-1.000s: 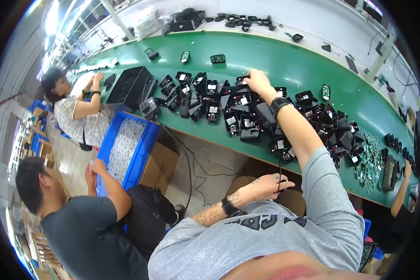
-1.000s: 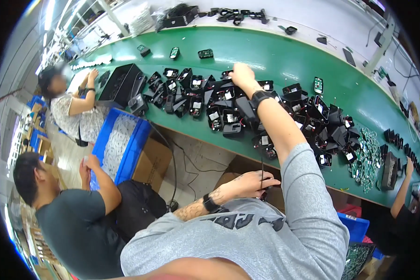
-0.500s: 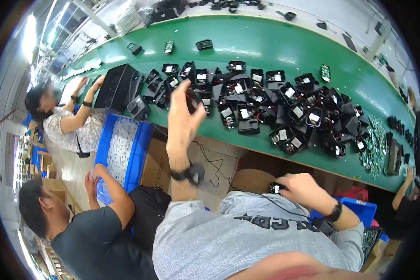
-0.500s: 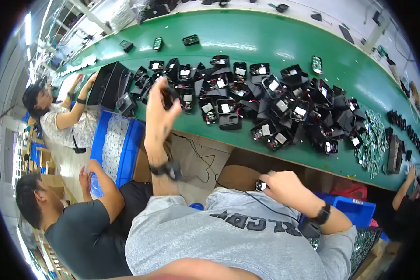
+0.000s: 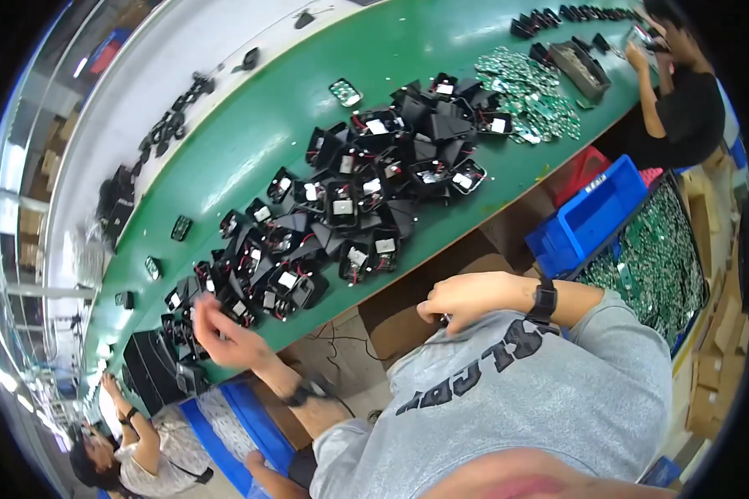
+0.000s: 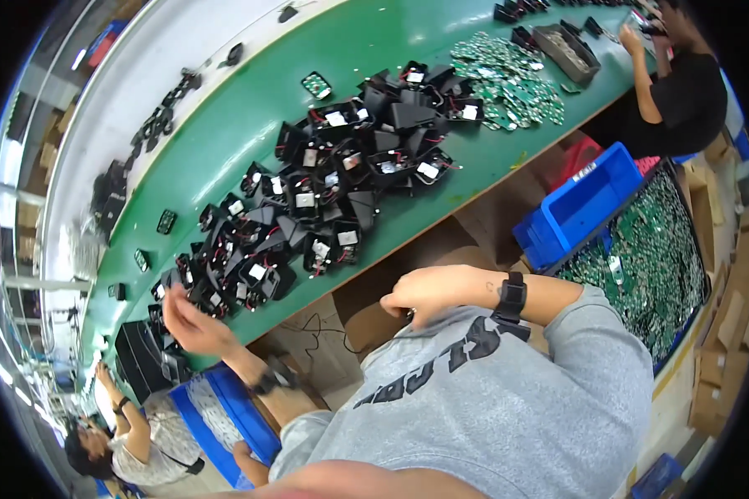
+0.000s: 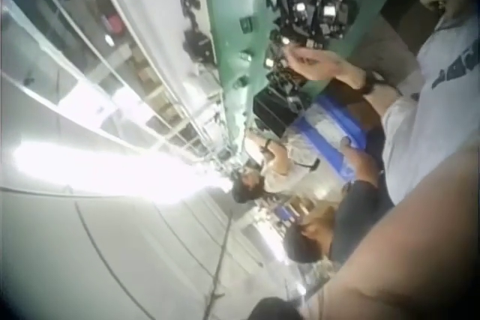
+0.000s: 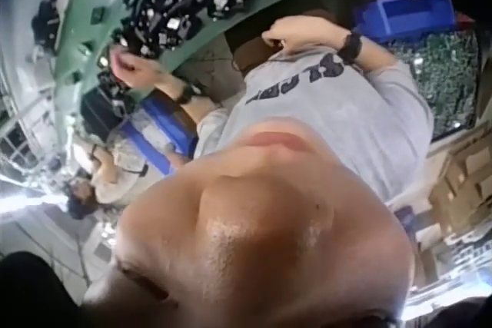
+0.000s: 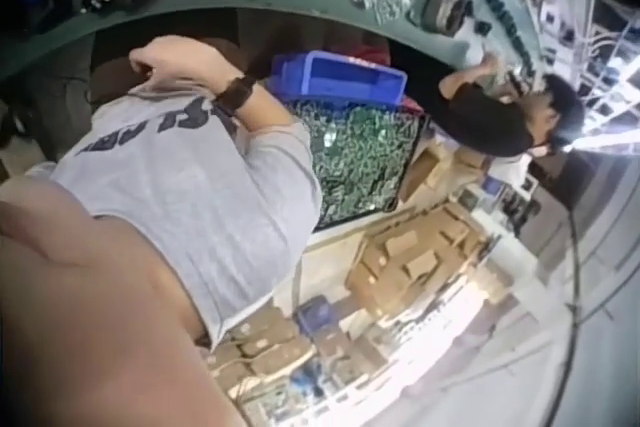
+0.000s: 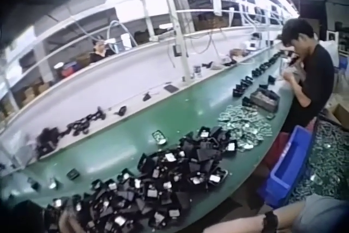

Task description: The person picks up a black plastic housing and a circuit board, fits the board into the housing by hand, and presses them together. After ensuring the board is seated, the person places the assembled unit back onto the green conveyor belt.

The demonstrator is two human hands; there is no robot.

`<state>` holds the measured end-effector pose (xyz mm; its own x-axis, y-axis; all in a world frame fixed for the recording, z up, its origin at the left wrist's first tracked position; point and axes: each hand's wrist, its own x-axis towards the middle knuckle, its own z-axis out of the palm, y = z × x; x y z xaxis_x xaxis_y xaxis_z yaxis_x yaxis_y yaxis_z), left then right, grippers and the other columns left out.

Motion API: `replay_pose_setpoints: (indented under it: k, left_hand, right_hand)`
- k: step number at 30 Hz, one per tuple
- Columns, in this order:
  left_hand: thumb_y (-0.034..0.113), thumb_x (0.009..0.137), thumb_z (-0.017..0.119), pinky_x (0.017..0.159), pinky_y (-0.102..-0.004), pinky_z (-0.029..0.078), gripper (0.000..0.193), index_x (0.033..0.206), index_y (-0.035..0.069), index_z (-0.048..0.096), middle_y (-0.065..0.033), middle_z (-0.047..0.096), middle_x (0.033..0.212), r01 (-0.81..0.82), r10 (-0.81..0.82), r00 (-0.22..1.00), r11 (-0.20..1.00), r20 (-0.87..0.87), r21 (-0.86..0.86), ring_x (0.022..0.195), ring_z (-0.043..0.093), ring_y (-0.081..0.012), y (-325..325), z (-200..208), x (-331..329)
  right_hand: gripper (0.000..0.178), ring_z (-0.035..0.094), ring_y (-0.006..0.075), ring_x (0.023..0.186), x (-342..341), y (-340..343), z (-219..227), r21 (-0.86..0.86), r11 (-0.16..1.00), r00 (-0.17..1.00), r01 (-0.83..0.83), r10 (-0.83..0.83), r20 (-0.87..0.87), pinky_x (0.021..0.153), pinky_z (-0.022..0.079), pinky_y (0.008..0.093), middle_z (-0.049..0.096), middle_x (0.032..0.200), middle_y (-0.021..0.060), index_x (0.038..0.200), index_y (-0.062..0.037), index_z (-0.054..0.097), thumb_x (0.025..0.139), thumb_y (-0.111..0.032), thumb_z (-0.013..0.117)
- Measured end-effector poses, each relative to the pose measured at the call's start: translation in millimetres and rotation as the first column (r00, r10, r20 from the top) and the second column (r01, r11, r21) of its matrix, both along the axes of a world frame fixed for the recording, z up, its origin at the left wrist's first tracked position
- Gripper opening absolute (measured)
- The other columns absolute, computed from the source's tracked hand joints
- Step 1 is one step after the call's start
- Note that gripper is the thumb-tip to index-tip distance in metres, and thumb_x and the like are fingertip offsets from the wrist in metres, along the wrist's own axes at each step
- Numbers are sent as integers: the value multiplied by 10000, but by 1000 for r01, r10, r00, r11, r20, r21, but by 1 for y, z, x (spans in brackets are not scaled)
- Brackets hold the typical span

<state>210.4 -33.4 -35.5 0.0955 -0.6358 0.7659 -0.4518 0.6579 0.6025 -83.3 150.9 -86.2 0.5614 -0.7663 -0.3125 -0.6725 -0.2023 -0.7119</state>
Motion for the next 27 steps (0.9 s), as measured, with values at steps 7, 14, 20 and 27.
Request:
replay_pose_setpoints:
  k: [7, 14, 20, 27]
  left_hand:
    - [32, 838, 597, 832, -339, 506, 337, 1175, 52, 594, -161, 627, 1107, 664, -860, 484, 482, 164, 571, 974, 628, -297, 114, -63, -126]
    - [174, 890, 521, 995, -395, 408, 405, 1271, 38, 524, -191, 509, 1310, 405, -843, 406, 512, 353, 758, 1186, 493, -346, 133, -162, -135]
    - [79, 916, 493, 824, -306, 515, 238, 1079, -25, 631, -117, 677, 981, 705, -431, 652, 42, -624, 708, 902, 645, -204, 105, -189, -128]
    - [124, 959, 439, 860, -358, 522, 264, 1120, -24, 589, -143, 631, 1082, 763, -197, 640, 51, -743, 644, 971, 617, -227, 112, -176, -119]
  right_hand:
    - [332, 623, 358, 774, 12, 15, -22, 174, 977, 898, 122, -183, 401, 710, 492, 422, 661, 844, 197, 979, 22, 631, 724, -189, 653]
    - [206, 643, 240, 681, -23, 33, -50, 205, 881, 851, 425, -467, 242, 645, 504, 336, 661, 770, 147, 912, 3, 657, 799, -169, 655]
    - [268, 619, 215, 861, 16, 18, -37, 181, 933, 810, 310, -359, 463, 757, 493, 312, 634, 932, 89, 991, -13, 657, 760, -135, 719]
    - [680, 510, 308, 1078, 63, 24, -46, -67, 994, 971, 89, -72, 227, 958, 413, 385, 547, 1157, 81, 1268, -118, 525, 644, -188, 784]
